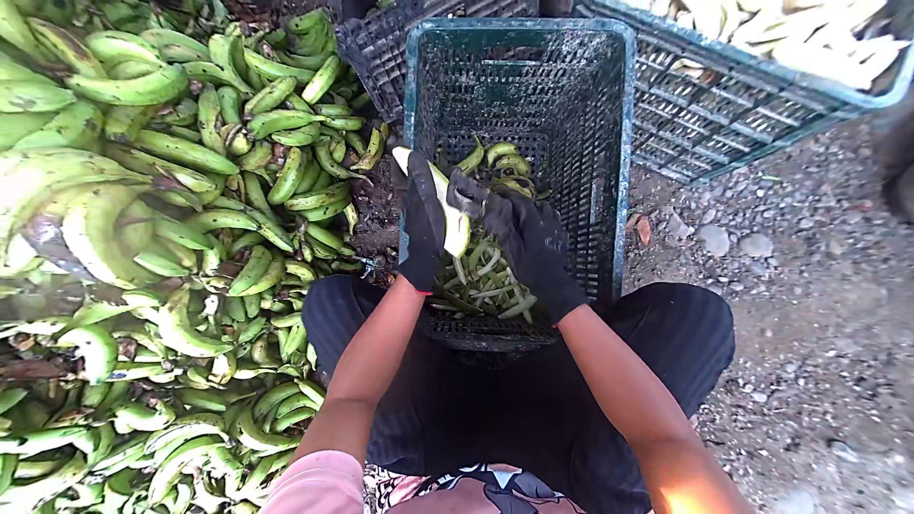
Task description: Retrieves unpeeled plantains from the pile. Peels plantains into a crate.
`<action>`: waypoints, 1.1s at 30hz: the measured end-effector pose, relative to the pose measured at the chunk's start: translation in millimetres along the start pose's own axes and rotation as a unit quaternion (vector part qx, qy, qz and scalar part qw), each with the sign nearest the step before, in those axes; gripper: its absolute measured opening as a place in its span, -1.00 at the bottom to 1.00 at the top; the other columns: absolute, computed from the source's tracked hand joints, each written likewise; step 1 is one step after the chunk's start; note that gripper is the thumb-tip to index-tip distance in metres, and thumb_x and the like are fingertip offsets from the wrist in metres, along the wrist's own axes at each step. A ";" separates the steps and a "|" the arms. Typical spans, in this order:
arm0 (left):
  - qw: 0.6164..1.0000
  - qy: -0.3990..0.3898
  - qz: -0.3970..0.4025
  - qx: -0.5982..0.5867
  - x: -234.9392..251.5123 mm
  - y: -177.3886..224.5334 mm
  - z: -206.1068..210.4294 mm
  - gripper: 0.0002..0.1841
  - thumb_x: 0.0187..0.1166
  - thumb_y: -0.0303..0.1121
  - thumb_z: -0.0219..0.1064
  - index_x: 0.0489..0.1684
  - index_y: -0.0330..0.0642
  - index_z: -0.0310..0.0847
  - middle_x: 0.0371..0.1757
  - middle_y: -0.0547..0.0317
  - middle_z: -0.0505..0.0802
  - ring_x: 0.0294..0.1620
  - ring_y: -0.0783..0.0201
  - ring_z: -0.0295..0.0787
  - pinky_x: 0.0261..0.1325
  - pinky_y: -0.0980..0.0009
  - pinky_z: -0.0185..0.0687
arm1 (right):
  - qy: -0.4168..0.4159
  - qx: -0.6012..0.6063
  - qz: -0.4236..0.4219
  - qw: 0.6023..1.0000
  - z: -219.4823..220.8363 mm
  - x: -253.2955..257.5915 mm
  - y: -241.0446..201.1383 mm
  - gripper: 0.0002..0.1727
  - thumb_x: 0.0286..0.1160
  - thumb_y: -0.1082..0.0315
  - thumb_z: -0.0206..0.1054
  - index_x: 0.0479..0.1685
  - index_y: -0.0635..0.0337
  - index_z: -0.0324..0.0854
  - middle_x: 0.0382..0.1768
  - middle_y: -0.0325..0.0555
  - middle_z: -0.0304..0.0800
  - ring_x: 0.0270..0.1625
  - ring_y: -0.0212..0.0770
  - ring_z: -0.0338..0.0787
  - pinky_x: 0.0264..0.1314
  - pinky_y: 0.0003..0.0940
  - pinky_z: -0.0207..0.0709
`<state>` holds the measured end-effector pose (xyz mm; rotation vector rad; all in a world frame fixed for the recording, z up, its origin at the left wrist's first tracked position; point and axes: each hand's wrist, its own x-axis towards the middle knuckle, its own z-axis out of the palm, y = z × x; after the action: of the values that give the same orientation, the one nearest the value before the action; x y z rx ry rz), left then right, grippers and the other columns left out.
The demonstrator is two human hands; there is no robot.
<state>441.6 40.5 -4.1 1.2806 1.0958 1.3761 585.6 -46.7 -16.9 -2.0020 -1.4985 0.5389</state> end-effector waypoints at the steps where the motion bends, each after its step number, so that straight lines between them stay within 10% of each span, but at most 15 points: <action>1: 0.997 0.075 -0.002 -0.014 3.0 2.0 3.4 -0.35 0.86 -0.02 -0.25 0.79 -0.30 -0.12 0.43 -0.13 0.56 0.30 0.25 0.65 0.36 0.28 0.65 | 0.006 -0.020 -0.016 1.000 5.4 -3.8 -1.8 -0.12 0.56 -0.49 -0.17 0.61 -0.10 0.54 0.29 0.36 0.67 0.32 0.43 0.65 0.11 0.46 0.47; 5: 0.977 0.209 -0.033 -0.032 15.3 -4.2 -6.3 -0.40 0.90 -0.06 -0.40 0.76 -0.29 -0.03 0.38 -0.18 0.61 0.22 0.13 0.70 0.29 0.15 0.70 | 0.093 -0.061 -0.116 0.987 18.3 -14.7 -1.9 0.00 0.44 -0.62 -0.22 0.56 -0.12 0.61 0.15 0.42 0.72 0.17 0.49 0.68 0.05 0.46 0.42; 14: 0.977 0.196 -0.081 -0.035 21.8 1.2 -7.2 -0.34 0.88 -0.05 -0.54 0.69 -0.33 0.15 0.44 -0.19 0.60 0.33 0.12 0.64 0.40 0.14 0.60 | 0.038 -0.024 -0.058 0.997 6.3 -16.1 -16.9 -0.09 0.47 -0.56 -0.12 0.53 -0.14 0.63 0.24 0.36 0.71 0.27 0.45 0.65 0.10 0.47 0.39; 18: 0.987 0.103 -0.054 -0.113 7.5 11.0 5.2 -0.45 0.89 -0.04 -0.49 0.43 -0.25 0.24 -0.07 0.05 0.71 -0.15 0.25 0.75 -0.01 0.18 0.78 | -0.004 -0.015 -0.012 1.000 -6.0 -3.5 -14.7 -0.22 0.59 -0.43 -0.11 0.63 -0.25 0.54 0.32 0.30 0.69 0.30 0.40 0.66 0.11 0.45 0.44; 22: 0.989 -0.024 -0.026 -0.146 3.4 8.1 0.9 -0.44 0.86 0.04 -0.48 0.63 -0.14 -0.04 -0.12 0.13 0.75 -0.22 0.27 0.80 -0.10 0.25 0.82 | 0.036 -0.077 -0.050 0.995 -7.7 -0.5 -10.3 -0.08 0.44 -0.61 -0.17 0.70 -0.35 0.45 0.23 0.34 0.70 0.22 0.45 0.67 0.03 0.46 0.41; 26: 0.999 -0.050 0.013 -0.009 10.6 1.5 -8.7 -0.31 0.85 0.04 -0.42 0.81 -0.28 -0.15 0.43 -0.09 0.54 0.27 0.27 0.63 0.36 0.28 0.62 | 0.038 -0.090 -0.041 0.994 -6.9 -0.9 -11.3 -0.18 0.46 -0.53 -0.05 0.68 -0.42 0.45 0.23 0.36 0.68 0.24 0.47 0.64 0.05 0.46 0.39; 29: 0.983 -0.179 0.019 0.033 7.7 8.6 -5.5 -0.40 0.83 -0.09 -0.35 0.65 -0.39 0.10 0.18 0.01 0.69 0.08 0.37 0.71 0.18 0.36 0.70 | -0.017 -0.019 0.008 1.000 -11.2 9.2 -5.7 -0.30 0.65 -0.31 -0.02 0.67 -0.23 0.48 0.33 0.31 0.66 0.36 0.41 0.63 0.17 0.48 0.41; 33: 0.918 -0.342 0.002 0.199 -14.2 14.1 -3.9 -0.31 0.86 0.00 -0.30 0.85 -0.28 -0.01 0.65 -0.15 0.51 0.59 0.30 0.49 0.67 0.30 0.34 | -0.062 0.099 0.062 0.991 -13.2 25.7 19.1 -0.32 0.78 -0.28 -0.16 0.57 -0.11 0.55 0.27 0.04 0.77 0.34 0.09 0.73 0.28 0.36 0.48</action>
<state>437.3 24.1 7.1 1.8689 0.8835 0.6072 615.1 -28.7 -19.0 -1.9437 -1.3391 0.8449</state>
